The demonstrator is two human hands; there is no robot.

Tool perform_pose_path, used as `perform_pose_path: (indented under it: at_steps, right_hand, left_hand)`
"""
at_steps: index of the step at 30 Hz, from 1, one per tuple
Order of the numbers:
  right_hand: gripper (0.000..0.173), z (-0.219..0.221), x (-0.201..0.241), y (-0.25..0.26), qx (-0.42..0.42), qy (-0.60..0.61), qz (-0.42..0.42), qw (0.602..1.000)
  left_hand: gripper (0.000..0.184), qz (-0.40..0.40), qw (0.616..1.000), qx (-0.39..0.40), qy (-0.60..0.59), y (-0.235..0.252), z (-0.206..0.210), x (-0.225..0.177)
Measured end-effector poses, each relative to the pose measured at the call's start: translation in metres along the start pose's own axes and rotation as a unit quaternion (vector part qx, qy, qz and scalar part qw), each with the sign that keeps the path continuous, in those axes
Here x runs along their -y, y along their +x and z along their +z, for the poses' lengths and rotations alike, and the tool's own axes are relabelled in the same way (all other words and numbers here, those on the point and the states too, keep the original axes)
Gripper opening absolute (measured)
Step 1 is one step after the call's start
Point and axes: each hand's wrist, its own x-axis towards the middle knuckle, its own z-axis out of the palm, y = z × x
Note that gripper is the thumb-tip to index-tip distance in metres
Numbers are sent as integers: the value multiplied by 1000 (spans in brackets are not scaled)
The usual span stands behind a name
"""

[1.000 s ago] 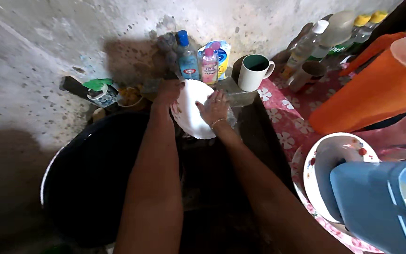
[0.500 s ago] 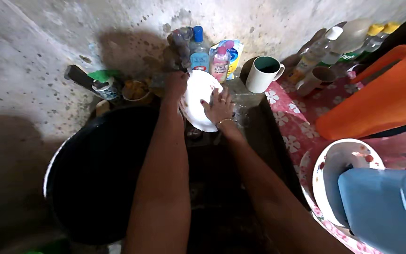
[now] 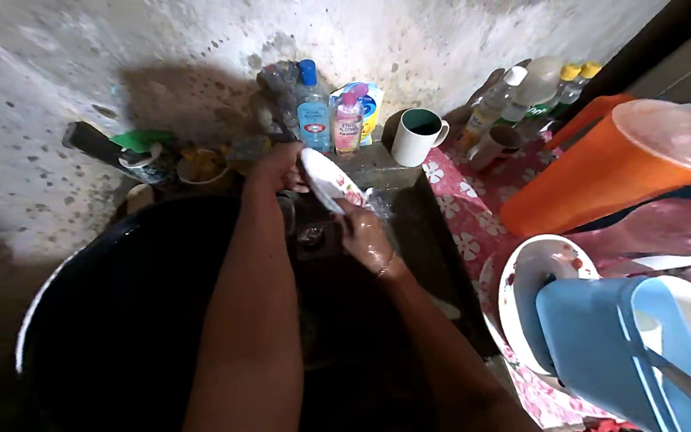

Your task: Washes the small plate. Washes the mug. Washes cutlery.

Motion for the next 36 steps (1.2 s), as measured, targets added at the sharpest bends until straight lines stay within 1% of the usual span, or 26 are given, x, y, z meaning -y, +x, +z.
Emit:
perform_pose_path:
  at_steps: [1, 2, 3, 4, 5, 7, 8, 9, 10, 13, 14, 15, 16, 17, 18, 19, 21, 22, 23, 26, 28, 30, 32, 33, 34, 36]
  right_hand:
    - [30, -3, -6, -1, -37, 67, 16, 997]
    - [28, -5, -13, 0, -77, 155, 38, 984]
    - [24, -6, -21, 2, -111, 259, 63, 957]
    - [18, -4, -29, 7, -138, 374, 90, 913]
    - [15, -3, -36, 13, -150, 479, 117, 857]
    - [22, 0, -45, 22, -146, 619, 164, 754]
    - [26, 6, -49, 27, -149, 658, 180, 716]
    - [30, 14, -53, 31, -150, 686, 188, 687]
    - [33, 23, -57, 35, -153, 703, 193, 667]
    - [41, 46, -63, 44, -167, 729, 213, 628]
    - [42, 52, -62, 47, -174, 728, 218, 626]
    - [42, 57, -62, 50, -176, 717, 218, 638]
    - [44, 62, -63, 53, -180, 695, 217, 661]
    - [45, 67, -65, 58, -188, 659, 219, 694]
    - [45, 72, -68, 65, -202, 605, 221, 738]
    - [46, 76, -70, 73, -217, 528, 224, 790]
    - [50, 72, -70, 83, -190, 290, 215, 913]
    - [51, 65, -67, 87, -160, 187, 201, 948]
    - [52, 58, -62, 92, -138, 119, 183, 966]
    - [57, 48, -37, 115, -95, 7, 129, 987]
    - [56, 52, -12, 126, -87, -68, 65, 992]
    - [52, 55, 19, 124, -60, -90, 17, 994]
    - [55, 60, 35, 102, -47, -77, -28, 996]
    - [59, 65, 35, 89, -50, -71, -55, 995]
    - [60, 72, 30, 78, -60, -75, -88, 992]
    - [53, 93, 3, 73, -137, -109, -191, 966]
  left_hand:
    - [54, -4, 1000, 24, -7, -1, -3, -1]
    - [54, 1, 1000, 22, 10, -1, -4, 0]
    - [54, 2, 999, 10, 30, 0, -4, 1]
    - [55, 1, 999, -8, 53, 1, -4, 2]
    - [58, -2, 997, -23, 68, 1, -4, 3]
    - [63, 3, 995, -55, 87, 0, -3, 3]
    - [64, 10, 993, -70, 95, 0, -3, 2]
    - [63, 11, 991, -82, 102, -1, -3, 1]
    - [63, 12, 989, -93, 112, -1, -4, 1]
    - [55, 25, 978, -143, 151, 4, -7, -1]
    - [53, 26, 975, -155, 159, 4, -9, -2]
    - [52, 27, 971, -165, 170, 3, -10, -3]
    - [52, 30, 969, -177, 168, 4, -12, -4]
    - [51, 32, 970, -187, 151, 5, -13, -3]
    - [50, 36, 971, -194, 132, 7, -13, -3]
    - [50, 43, 972, -200, 118, 9, -14, -2]
    - [48, 51, 968, -208, 129, 10, -16, -1]
    - [47, 48, 966, -212, 141, 14, -16, 0]
    - [46, 43, 965, -211, 151, 17, -16, 1]
    - [48, 38, 959, -196, 203, 17, -13, 1]
    - [50, 59, 969, -165, 176, 11, -8, 4]
    - [49, 54, 978, -144, 142, 10, -8, 5]
    - [43, 45, 982, -139, 123, 7, -10, 5]
    - [42, 41, 983, -141, 114, 4, -9, 3]
    - [42, 44, 982, -149, 103, 4, -9, 2]
    - [45, 58, 981, -165, 86, 9, -9, 5]
